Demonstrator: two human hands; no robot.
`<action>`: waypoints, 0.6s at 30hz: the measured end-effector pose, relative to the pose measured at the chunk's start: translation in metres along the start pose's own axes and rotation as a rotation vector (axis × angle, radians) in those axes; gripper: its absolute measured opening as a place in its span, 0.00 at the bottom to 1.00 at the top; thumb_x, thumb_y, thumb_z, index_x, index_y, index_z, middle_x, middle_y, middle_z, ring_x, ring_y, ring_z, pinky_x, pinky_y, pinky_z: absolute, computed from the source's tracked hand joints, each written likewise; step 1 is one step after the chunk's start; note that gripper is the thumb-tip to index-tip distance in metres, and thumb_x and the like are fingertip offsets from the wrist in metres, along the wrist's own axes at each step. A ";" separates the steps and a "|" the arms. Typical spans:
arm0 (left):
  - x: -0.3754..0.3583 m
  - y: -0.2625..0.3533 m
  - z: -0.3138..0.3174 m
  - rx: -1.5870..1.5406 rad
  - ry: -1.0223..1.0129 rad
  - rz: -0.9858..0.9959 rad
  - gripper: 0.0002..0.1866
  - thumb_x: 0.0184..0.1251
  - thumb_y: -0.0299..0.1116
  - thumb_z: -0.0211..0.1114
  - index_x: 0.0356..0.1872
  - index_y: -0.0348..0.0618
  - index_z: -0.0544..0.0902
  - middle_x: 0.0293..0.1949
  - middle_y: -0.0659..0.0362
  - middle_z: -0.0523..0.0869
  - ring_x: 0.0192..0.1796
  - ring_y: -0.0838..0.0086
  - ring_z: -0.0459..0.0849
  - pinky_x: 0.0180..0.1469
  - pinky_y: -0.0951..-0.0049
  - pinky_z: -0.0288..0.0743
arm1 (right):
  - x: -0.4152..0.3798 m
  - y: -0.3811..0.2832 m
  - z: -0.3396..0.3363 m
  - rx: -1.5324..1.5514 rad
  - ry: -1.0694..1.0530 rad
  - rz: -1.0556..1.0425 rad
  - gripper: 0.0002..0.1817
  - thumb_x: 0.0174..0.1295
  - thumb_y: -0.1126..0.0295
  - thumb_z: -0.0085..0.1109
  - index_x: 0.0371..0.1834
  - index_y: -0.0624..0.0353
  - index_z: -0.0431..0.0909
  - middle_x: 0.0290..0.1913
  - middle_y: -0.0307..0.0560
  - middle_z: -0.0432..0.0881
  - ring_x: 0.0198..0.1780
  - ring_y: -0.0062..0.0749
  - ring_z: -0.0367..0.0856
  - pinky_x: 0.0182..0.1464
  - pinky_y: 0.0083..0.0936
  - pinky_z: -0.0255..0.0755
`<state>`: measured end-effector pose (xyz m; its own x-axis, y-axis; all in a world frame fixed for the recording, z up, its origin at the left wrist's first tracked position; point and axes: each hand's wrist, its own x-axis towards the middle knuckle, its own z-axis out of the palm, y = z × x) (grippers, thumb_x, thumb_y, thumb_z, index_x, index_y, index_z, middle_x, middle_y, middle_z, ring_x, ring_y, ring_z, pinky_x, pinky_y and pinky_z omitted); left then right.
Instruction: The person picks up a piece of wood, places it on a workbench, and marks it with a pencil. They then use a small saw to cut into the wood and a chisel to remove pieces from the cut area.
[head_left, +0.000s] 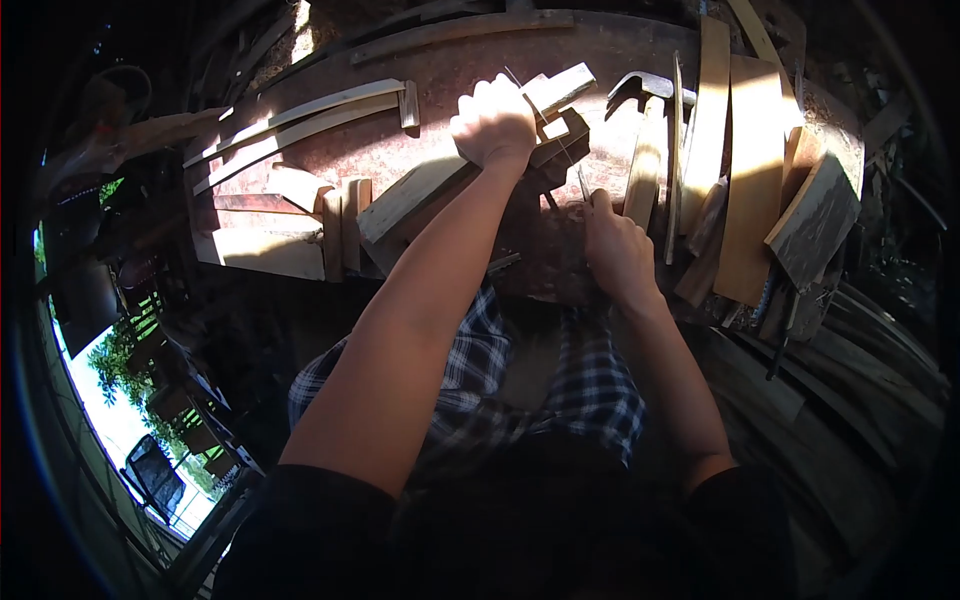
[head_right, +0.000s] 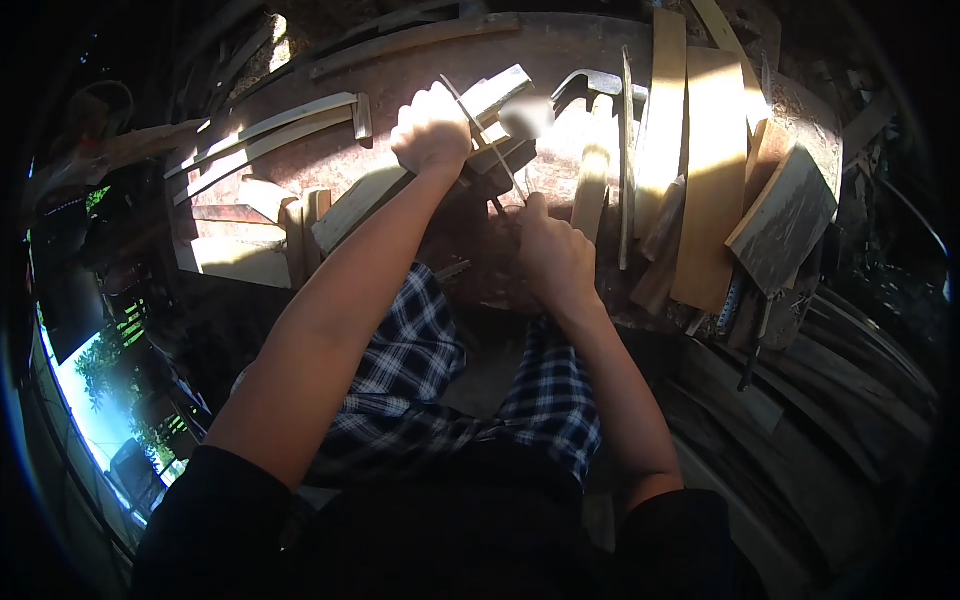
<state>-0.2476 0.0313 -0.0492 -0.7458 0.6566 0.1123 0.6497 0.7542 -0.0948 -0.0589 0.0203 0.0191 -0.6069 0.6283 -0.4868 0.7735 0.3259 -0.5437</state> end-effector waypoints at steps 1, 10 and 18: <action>0.000 0.001 -0.002 0.001 -0.021 0.009 0.07 0.64 0.40 0.56 0.37 0.54 0.82 0.37 0.62 0.82 0.43 0.66 0.82 0.40 0.61 0.77 | -0.002 0.003 0.000 -0.012 0.008 0.033 0.12 0.74 0.62 0.41 0.43 0.60 0.66 0.31 0.65 0.83 0.38 0.64 0.83 0.39 0.53 0.75; 0.001 0.007 -0.005 -0.035 -0.011 0.006 0.08 0.64 0.40 0.56 0.35 0.53 0.82 0.36 0.62 0.82 0.42 0.65 0.82 0.40 0.60 0.76 | 0.033 -0.011 -0.003 0.008 0.067 -0.051 0.09 0.67 0.65 0.48 0.42 0.60 0.67 0.28 0.63 0.83 0.35 0.60 0.85 0.39 0.49 0.77; 0.004 0.008 -0.005 -0.042 0.013 0.019 0.08 0.64 0.41 0.57 0.35 0.53 0.82 0.36 0.63 0.81 0.41 0.65 0.81 0.39 0.59 0.76 | 0.065 -0.021 -0.003 0.039 0.133 -0.103 0.09 0.68 0.67 0.47 0.42 0.62 0.69 0.28 0.62 0.84 0.35 0.59 0.85 0.38 0.49 0.77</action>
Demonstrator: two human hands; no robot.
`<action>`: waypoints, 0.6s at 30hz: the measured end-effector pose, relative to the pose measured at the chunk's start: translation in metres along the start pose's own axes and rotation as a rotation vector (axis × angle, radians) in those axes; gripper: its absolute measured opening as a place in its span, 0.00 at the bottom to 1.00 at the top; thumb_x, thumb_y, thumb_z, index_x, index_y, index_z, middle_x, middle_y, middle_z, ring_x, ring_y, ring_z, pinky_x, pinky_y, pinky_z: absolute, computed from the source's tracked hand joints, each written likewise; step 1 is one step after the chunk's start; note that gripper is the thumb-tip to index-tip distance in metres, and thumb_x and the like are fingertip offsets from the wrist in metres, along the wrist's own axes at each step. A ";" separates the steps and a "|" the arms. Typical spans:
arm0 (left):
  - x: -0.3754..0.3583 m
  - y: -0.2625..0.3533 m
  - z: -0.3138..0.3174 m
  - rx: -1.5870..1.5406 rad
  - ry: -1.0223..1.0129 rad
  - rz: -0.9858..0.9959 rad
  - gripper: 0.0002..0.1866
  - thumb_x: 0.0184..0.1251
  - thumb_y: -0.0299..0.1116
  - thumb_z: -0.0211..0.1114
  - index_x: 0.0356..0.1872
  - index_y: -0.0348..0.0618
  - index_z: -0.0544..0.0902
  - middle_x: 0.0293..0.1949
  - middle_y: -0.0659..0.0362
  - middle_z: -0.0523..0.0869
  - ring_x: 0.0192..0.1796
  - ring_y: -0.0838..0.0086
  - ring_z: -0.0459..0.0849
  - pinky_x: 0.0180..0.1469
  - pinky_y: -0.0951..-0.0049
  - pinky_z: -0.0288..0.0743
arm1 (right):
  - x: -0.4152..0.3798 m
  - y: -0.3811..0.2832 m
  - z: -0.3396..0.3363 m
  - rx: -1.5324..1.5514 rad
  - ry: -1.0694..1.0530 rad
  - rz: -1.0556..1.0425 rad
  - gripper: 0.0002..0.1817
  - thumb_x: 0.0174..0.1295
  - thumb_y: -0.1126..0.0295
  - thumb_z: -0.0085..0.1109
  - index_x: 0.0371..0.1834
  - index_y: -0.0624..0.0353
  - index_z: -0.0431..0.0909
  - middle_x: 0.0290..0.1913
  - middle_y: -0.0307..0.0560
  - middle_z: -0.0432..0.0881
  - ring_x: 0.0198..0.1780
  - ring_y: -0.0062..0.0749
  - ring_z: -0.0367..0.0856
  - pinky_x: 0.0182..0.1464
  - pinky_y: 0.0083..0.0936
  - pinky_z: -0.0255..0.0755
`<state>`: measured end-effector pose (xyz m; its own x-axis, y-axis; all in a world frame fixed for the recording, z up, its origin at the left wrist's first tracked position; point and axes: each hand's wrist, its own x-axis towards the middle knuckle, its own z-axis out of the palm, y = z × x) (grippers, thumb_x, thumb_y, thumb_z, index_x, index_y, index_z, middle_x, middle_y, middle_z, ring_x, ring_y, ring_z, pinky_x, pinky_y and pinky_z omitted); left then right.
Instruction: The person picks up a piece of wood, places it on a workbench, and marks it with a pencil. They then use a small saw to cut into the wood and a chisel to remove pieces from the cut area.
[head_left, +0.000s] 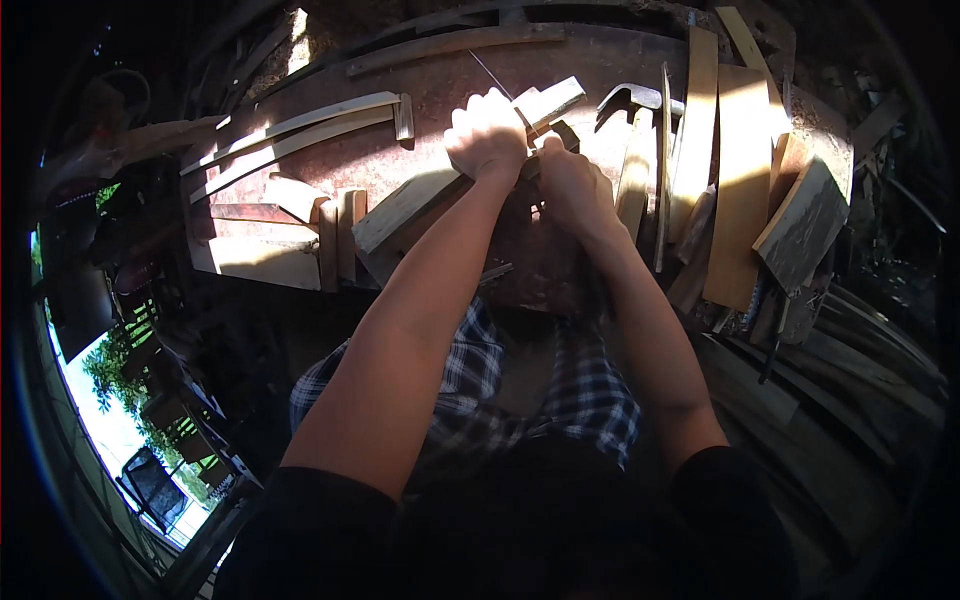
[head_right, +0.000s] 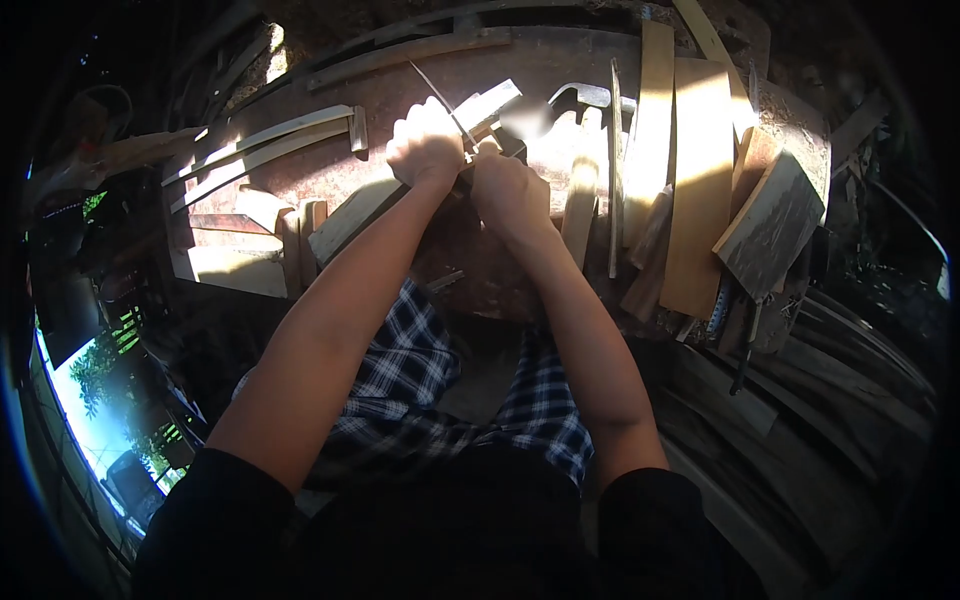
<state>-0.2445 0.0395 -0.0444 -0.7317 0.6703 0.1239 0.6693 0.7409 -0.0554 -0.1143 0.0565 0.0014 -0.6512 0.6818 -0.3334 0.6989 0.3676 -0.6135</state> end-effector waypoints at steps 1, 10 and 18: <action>0.000 -0.001 -0.001 0.010 -0.030 -0.004 0.08 0.64 0.41 0.57 0.36 0.53 0.82 0.37 0.62 0.81 0.42 0.65 0.81 0.39 0.60 0.76 | 0.009 -0.004 0.002 -0.025 0.002 -0.021 0.08 0.67 0.68 0.47 0.42 0.62 0.69 0.28 0.62 0.84 0.35 0.59 0.85 0.39 0.48 0.78; 0.000 -0.003 -0.004 0.009 -0.107 -0.005 0.09 0.65 0.41 0.55 0.38 0.53 0.82 0.39 0.62 0.82 0.45 0.65 0.82 0.42 0.60 0.75 | -0.057 0.009 -0.015 -0.065 -0.159 0.170 0.11 0.73 0.63 0.41 0.43 0.60 0.66 0.34 0.64 0.83 0.40 0.63 0.82 0.40 0.54 0.74; -0.001 0.000 -0.002 -0.011 -0.079 -0.032 0.10 0.65 0.42 0.55 0.37 0.53 0.82 0.39 0.62 0.82 0.45 0.64 0.81 0.42 0.60 0.75 | -0.029 -0.001 -0.011 -0.024 -0.056 0.020 0.08 0.64 0.68 0.49 0.40 0.61 0.66 0.30 0.65 0.83 0.37 0.61 0.85 0.40 0.51 0.77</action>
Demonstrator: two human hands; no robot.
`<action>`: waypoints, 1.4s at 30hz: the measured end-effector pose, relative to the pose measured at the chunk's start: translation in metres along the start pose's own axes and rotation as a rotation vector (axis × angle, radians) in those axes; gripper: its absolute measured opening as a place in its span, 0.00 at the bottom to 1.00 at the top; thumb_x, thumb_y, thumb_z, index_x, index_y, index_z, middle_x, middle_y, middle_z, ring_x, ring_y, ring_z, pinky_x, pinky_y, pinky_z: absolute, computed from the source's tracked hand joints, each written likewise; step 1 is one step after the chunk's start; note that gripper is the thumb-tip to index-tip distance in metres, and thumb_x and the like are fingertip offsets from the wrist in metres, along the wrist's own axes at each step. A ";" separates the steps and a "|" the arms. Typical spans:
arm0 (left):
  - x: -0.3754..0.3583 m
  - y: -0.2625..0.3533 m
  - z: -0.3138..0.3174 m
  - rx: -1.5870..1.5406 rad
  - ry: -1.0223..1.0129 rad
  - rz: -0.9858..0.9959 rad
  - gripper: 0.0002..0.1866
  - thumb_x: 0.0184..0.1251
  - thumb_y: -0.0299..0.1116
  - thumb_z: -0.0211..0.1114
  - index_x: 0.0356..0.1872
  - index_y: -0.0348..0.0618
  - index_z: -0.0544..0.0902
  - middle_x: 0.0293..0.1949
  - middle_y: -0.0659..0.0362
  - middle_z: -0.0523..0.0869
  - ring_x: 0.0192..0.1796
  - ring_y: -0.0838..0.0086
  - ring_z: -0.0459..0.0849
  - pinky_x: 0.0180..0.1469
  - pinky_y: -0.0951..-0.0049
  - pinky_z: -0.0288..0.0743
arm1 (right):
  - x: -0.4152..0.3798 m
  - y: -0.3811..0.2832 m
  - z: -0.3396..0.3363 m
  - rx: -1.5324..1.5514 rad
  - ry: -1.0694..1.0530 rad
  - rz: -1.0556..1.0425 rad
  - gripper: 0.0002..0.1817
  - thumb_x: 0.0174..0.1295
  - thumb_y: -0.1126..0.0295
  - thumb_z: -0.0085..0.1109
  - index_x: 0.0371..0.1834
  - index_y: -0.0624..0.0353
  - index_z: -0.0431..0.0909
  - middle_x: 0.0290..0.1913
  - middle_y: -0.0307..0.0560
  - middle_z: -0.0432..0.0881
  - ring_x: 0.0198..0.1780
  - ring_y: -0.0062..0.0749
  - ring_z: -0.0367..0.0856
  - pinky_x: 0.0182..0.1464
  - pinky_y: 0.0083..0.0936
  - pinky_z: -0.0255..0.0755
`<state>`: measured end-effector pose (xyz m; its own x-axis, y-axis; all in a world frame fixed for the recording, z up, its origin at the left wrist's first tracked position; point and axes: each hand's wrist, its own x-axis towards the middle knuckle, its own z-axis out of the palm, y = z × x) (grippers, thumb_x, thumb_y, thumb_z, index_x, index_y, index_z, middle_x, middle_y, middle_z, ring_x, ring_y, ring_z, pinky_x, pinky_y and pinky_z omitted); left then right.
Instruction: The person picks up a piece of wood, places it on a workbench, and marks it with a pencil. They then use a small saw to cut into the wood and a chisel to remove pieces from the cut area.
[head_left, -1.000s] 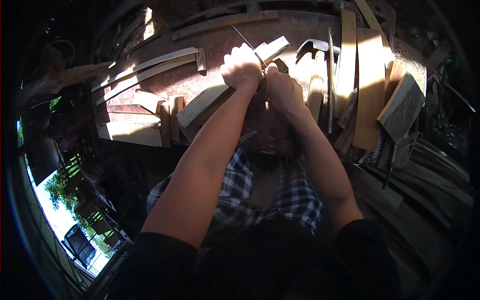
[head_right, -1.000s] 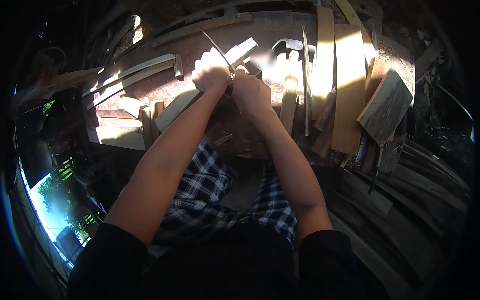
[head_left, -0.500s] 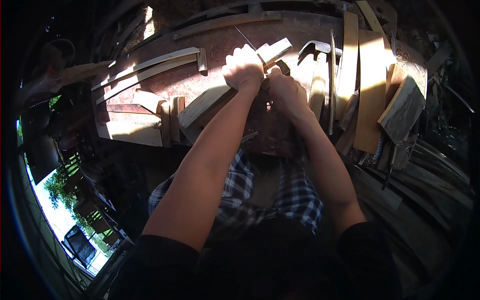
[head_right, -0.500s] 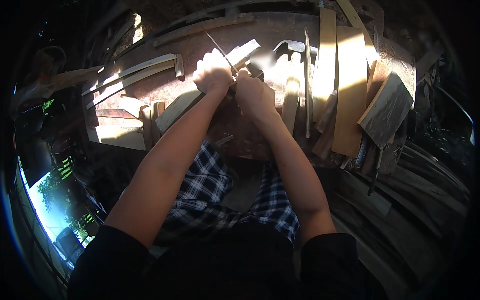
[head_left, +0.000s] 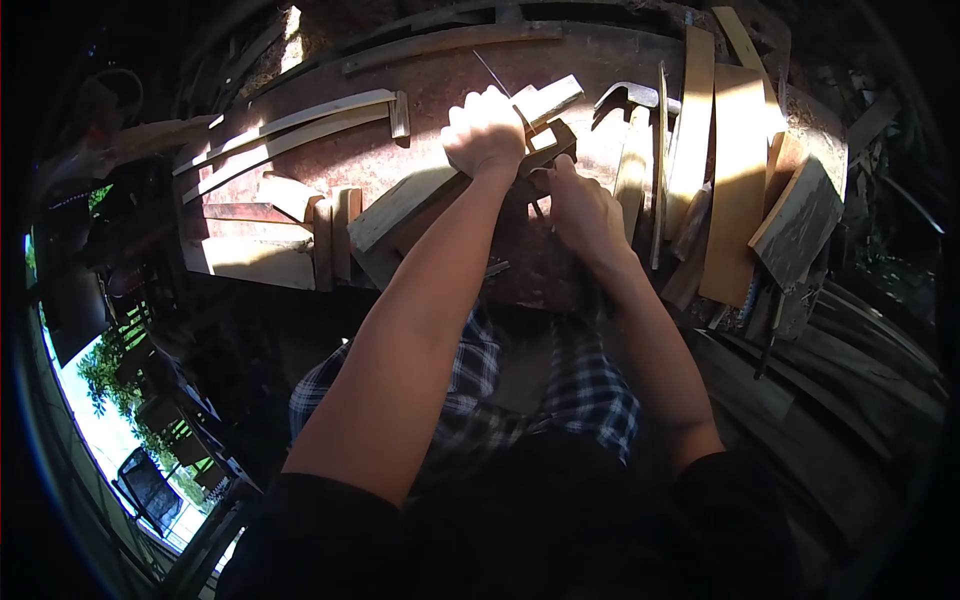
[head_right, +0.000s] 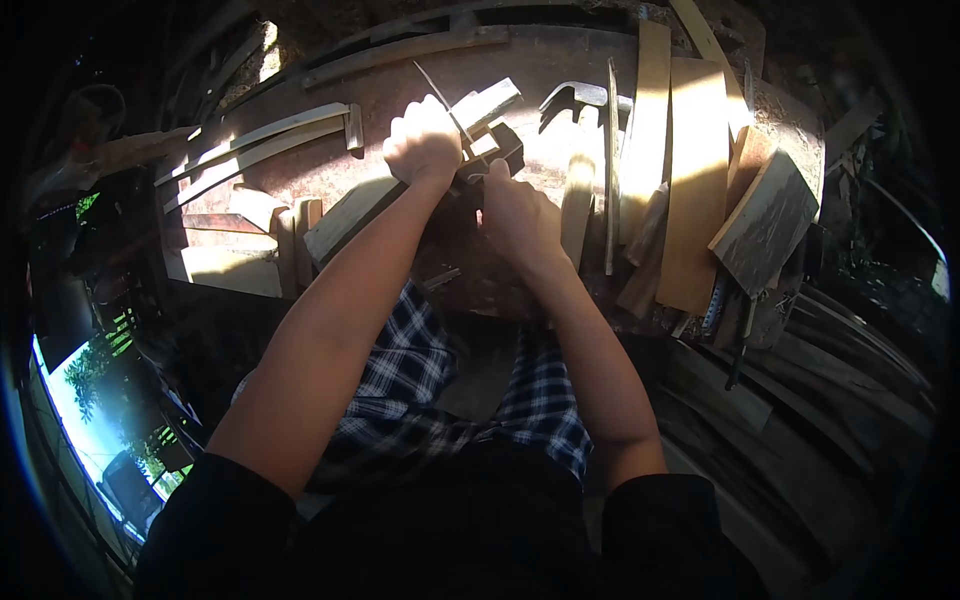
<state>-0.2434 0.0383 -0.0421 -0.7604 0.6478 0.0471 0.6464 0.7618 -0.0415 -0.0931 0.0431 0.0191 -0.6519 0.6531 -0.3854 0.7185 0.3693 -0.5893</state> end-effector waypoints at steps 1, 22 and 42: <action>0.002 -0.001 0.001 0.004 -0.001 -0.019 0.10 0.65 0.42 0.55 0.37 0.53 0.82 0.39 0.62 0.82 0.45 0.64 0.81 0.42 0.60 0.75 | -0.014 0.002 -0.003 -0.005 -0.013 -0.014 0.08 0.64 0.68 0.49 0.40 0.61 0.66 0.30 0.65 0.83 0.37 0.61 0.85 0.40 0.51 0.77; 0.001 -0.001 0.002 -0.006 0.066 0.043 0.09 0.64 0.42 0.57 0.35 0.54 0.82 0.38 0.63 0.83 0.43 0.65 0.81 0.39 0.59 0.76 | 0.034 -0.006 0.011 -0.018 0.033 0.009 0.11 0.69 0.63 0.45 0.43 0.60 0.67 0.31 0.64 0.84 0.39 0.61 0.84 0.41 0.51 0.76; 0.000 -0.003 0.005 0.045 0.048 0.040 0.09 0.65 0.41 0.55 0.36 0.53 0.82 0.38 0.61 0.83 0.43 0.65 0.82 0.40 0.60 0.77 | -0.030 -0.006 -0.008 -0.036 -0.062 0.157 0.10 0.64 0.68 0.51 0.43 0.63 0.71 0.33 0.61 0.85 0.39 0.56 0.86 0.41 0.47 0.79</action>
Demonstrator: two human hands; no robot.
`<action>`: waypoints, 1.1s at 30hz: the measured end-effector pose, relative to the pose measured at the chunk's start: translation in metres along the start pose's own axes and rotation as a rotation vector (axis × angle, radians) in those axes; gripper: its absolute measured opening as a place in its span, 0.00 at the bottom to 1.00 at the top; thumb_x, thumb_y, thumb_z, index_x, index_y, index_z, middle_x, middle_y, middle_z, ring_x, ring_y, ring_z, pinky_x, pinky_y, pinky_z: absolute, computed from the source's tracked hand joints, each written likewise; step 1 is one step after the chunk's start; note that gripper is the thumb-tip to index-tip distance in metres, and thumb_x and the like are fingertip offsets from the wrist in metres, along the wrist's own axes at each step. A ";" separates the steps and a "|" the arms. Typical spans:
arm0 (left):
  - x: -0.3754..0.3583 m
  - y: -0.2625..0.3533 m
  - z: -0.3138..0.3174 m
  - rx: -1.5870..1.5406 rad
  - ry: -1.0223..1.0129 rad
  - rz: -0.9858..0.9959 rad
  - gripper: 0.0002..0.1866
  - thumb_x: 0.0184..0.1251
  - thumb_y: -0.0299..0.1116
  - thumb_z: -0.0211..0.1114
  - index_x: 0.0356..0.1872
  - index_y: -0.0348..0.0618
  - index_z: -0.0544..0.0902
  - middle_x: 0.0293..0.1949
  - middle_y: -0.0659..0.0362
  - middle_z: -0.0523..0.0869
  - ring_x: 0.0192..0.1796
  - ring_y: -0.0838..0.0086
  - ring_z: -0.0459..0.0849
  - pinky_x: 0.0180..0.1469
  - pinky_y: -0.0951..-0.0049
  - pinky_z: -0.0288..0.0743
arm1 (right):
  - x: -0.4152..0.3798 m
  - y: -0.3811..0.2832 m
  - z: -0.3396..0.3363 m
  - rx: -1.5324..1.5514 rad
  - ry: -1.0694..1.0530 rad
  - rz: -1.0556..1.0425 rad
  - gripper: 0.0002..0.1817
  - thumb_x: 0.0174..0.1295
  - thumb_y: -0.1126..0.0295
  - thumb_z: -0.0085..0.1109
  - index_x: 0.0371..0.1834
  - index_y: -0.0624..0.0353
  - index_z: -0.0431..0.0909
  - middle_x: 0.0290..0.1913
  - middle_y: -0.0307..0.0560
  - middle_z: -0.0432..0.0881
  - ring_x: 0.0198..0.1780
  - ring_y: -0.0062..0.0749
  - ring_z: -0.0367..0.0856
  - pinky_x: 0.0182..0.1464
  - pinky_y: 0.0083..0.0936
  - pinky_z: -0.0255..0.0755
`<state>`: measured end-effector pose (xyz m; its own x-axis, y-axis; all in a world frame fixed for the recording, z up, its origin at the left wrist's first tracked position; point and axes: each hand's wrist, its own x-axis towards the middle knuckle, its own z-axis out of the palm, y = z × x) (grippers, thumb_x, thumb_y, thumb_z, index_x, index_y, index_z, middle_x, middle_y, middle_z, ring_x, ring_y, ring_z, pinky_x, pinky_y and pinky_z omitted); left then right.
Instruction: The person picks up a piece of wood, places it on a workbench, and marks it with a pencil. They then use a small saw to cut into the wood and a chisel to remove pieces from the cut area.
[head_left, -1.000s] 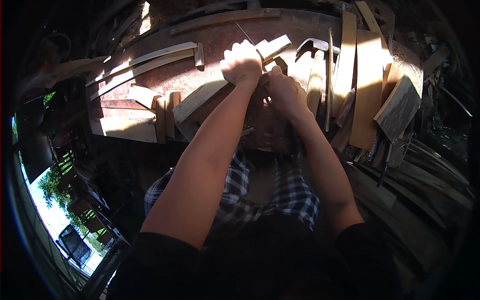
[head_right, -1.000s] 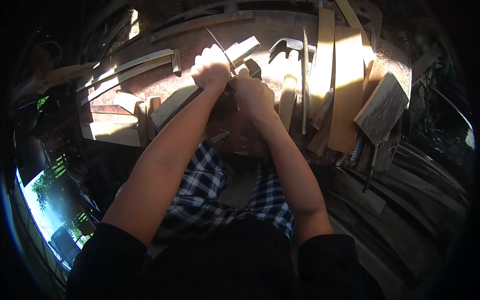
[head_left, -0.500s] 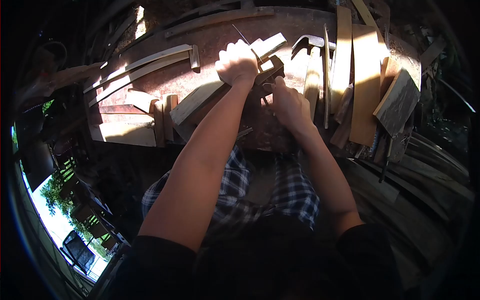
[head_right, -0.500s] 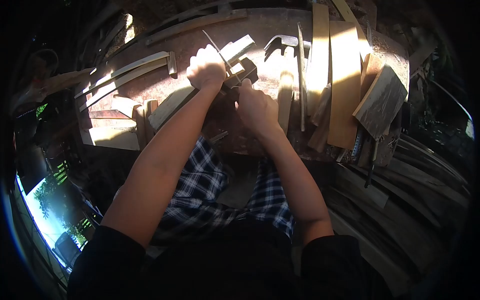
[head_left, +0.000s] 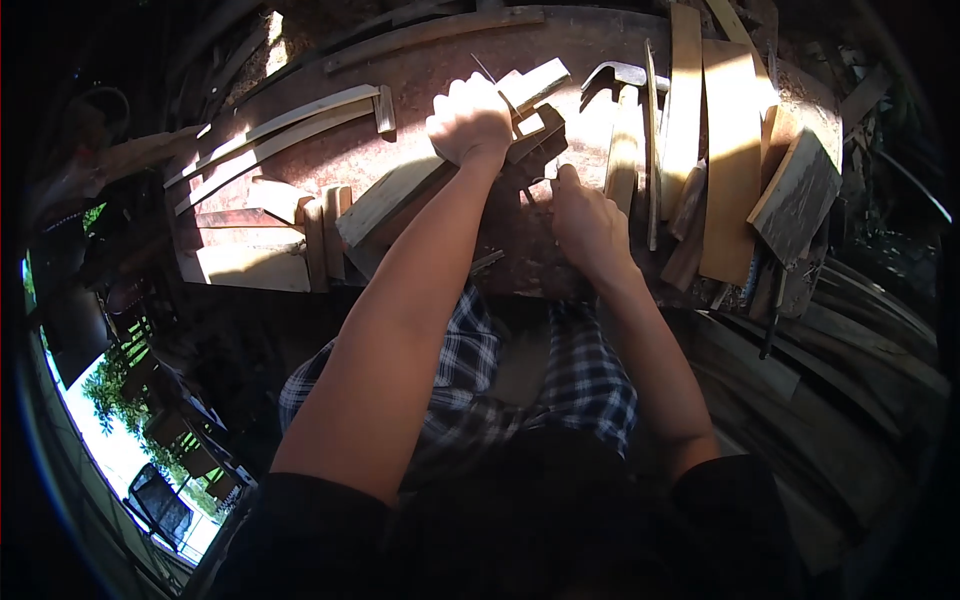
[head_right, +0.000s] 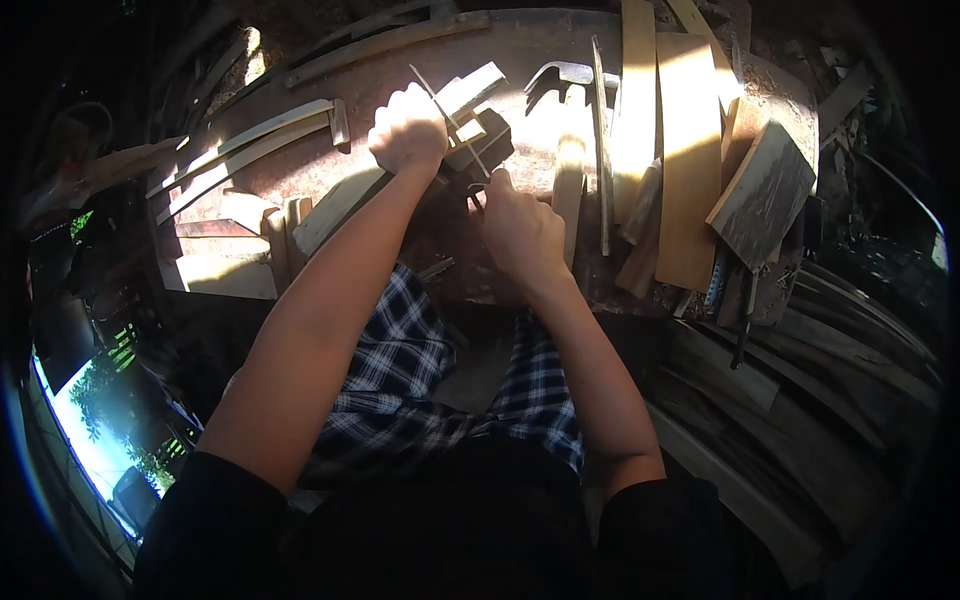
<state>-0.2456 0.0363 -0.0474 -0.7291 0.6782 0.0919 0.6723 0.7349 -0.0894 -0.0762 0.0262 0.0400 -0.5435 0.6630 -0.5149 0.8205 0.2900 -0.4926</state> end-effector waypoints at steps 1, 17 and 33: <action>-0.001 -0.003 0.004 -0.030 0.089 0.031 0.09 0.65 0.41 0.55 0.36 0.53 0.82 0.38 0.62 0.83 0.43 0.64 0.82 0.40 0.59 0.77 | 0.000 -0.003 0.003 0.003 -0.012 -0.002 0.10 0.64 0.68 0.51 0.43 0.63 0.71 0.33 0.61 0.85 0.39 0.56 0.86 0.41 0.47 0.79; 0.000 0.001 -0.002 -0.023 -0.020 -0.009 0.10 0.66 0.42 0.54 0.37 0.54 0.82 0.39 0.61 0.83 0.44 0.64 0.82 0.40 0.59 0.77 | 0.043 -0.007 0.022 0.001 0.312 -0.165 0.05 0.64 0.72 0.47 0.38 0.61 0.71 0.31 0.58 0.85 0.33 0.52 0.87 0.32 0.44 0.79; 0.001 0.002 -0.006 -0.025 -0.059 -0.014 0.11 0.67 0.42 0.53 0.38 0.54 0.82 0.41 0.61 0.83 0.46 0.64 0.81 0.43 0.59 0.76 | 0.018 -0.005 0.002 -0.131 0.164 -0.129 0.09 0.70 0.65 0.45 0.39 0.60 0.68 0.23 0.60 0.83 0.29 0.57 0.85 0.31 0.47 0.77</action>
<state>-0.2436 0.0384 -0.0414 -0.7443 0.6670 0.0347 0.6643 0.7447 -0.0638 -0.0905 0.0352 0.0316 -0.6177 0.7149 -0.3277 0.7682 0.4595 -0.4457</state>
